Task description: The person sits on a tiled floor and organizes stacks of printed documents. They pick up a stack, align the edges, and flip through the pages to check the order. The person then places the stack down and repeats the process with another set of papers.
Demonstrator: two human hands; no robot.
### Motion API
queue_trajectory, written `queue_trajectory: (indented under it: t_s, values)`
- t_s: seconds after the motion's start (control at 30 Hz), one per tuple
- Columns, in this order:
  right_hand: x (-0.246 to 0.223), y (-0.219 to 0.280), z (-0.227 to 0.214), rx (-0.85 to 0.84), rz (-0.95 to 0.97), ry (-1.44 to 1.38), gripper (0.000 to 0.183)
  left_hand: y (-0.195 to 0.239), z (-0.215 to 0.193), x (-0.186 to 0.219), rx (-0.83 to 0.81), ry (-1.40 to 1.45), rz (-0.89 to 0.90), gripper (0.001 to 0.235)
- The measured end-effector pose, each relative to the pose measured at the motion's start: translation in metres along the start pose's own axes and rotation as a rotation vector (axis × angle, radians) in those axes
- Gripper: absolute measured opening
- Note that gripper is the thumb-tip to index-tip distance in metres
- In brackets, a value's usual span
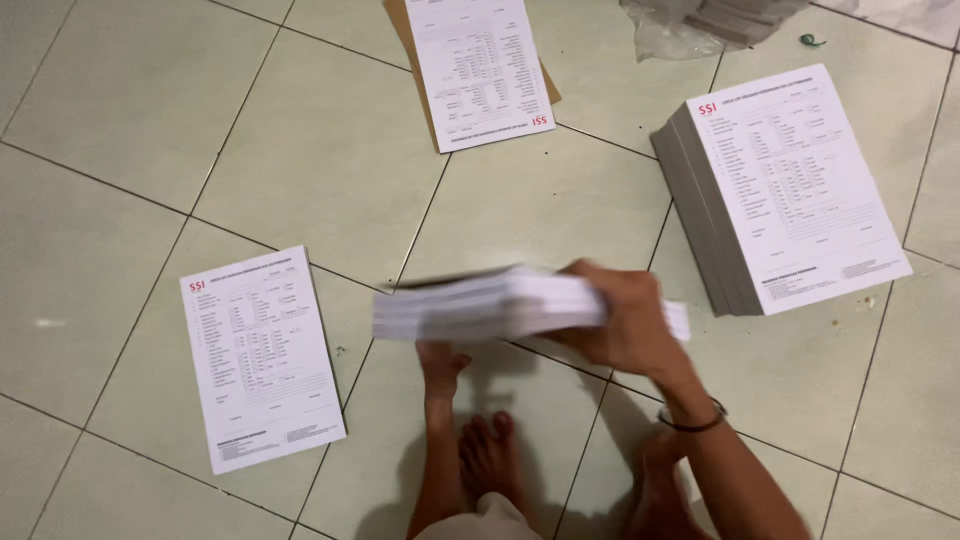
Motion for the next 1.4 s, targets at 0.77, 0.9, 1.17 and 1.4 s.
queue_trajectory:
  t_s: [0.77, 0.9, 1.17, 1.4]
  values:
    - [0.139, 0.069, 0.032, 0.373, -0.002, -0.649, 0.063, -0.012, 0.135, 0.139, -0.745, -0.099, 0.569, 0.049]
    - [0.123, 0.05, 0.021, 0.324, 0.044, -0.61, 0.055, -0.01, 0.154, 0.157, -0.745, -0.142, 0.482, 0.051]
    - [0.216, 0.091, 0.05, 0.437, 0.061, -0.353, 0.055, -0.012, 0.182, 0.184, -0.624, -0.195, 0.696, 0.059]
    - [0.197, 0.099, 0.032, 0.51, 0.021, -0.156, 0.035, 0.002, 0.172, 0.197, -0.553, -0.158, 0.703, 0.056]
Point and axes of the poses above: each hand's wrist, its own y-axis away from the middle knuckle, its own z-axis out of the palm, x = y × z, the point moved 7 cm from there along -y, towards the middle knuckle, and after that the axes turned 7 degrees about x, right-handed, at the moved point
